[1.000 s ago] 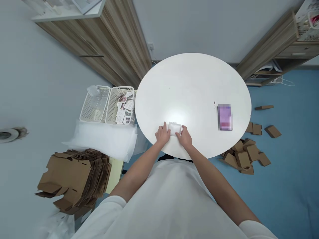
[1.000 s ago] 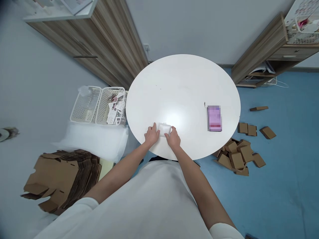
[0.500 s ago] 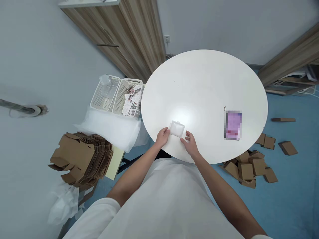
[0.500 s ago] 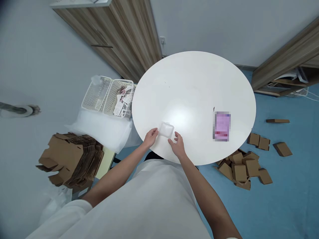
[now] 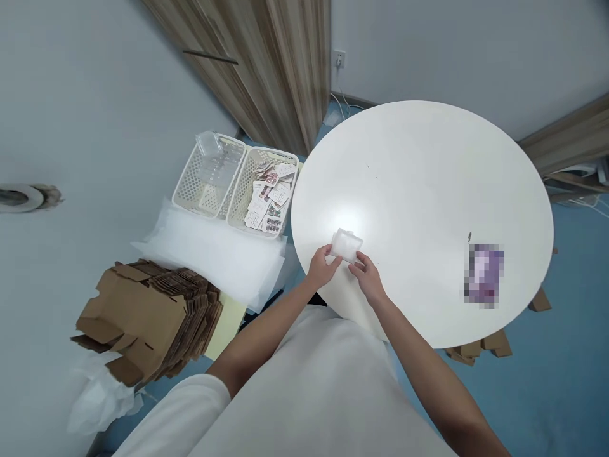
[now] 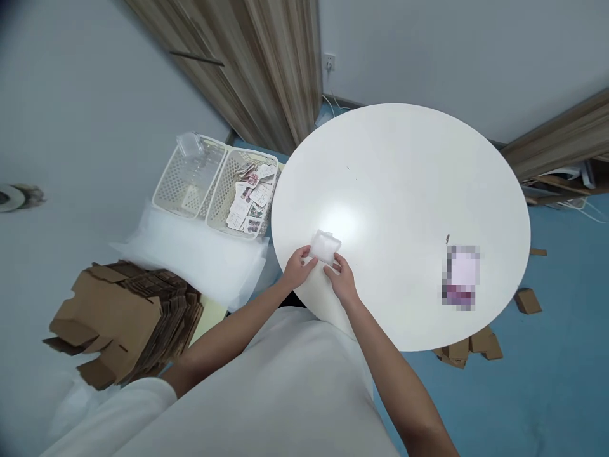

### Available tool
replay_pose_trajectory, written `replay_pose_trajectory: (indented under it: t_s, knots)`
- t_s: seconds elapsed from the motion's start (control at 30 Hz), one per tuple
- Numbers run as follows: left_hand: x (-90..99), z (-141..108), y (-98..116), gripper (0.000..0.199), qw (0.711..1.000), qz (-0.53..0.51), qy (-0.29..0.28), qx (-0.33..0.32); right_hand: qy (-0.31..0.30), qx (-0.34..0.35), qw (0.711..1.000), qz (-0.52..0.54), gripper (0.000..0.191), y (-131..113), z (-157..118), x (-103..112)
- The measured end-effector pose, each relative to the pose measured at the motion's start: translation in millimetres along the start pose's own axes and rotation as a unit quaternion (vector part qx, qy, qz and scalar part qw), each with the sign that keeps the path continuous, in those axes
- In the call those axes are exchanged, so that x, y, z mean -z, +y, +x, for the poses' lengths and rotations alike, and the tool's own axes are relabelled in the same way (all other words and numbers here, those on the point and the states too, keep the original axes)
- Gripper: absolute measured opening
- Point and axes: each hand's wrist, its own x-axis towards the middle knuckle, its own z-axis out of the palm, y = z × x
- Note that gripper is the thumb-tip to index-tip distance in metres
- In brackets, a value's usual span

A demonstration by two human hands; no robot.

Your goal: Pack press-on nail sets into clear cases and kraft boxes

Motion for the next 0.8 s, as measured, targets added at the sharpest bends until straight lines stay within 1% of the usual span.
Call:
replay_pose_trajectory:
  t_s: [0.1,0.17,0.23,0.3,0.37,0.47,0.63,0.8]
  knots:
    - [31.6,21.9,-3.1,0.049,0.999,0.007,0.034,-0.024,-0.004,0.002,1.0,-0.006,0.055,-24.1,23.0,-30.0]
    - [48.4,33.8,-4.3,0.047,0.997,0.016,0.058,-0.04,-0.01,0.005,1.0,-0.002,0.056,-38.3,37.4,-49.5]
    - [60.3,43.2,-4.6,0.049,0.996,0.024,0.073,-0.054,-0.008,0.012,1.0,0.011,0.057,-50.5,50.3,-66.4]
    - [67.7,50.1,-4.1,0.053,0.994,0.031,0.076,-0.066,0.001,0.018,0.999,0.03,0.056,-60.2,61.2,-79.4]
    - [71.4,55.0,-3.3,0.057,0.993,0.036,0.075,-0.079,0.014,0.017,0.998,0.051,0.055,-67.9,70.1,-88.1]
    - [72.8,59.5,-3.1,0.06,0.992,0.039,0.068,-0.095,0.029,0.009,0.998,0.061,0.055,-75.9,79.2,-94.4]
    - [72.9,61.6,-6.7,0.068,0.991,0.039,0.05,-0.117,0.039,0.013,0.998,0.053,0.057,-80.7,83.9,-96.7]
    - [74.8,60.8,-8.9,0.068,0.992,0.035,0.043,-0.118,0.047,0.016,0.997,0.05,0.055,-79.6,83.7,-97.4]
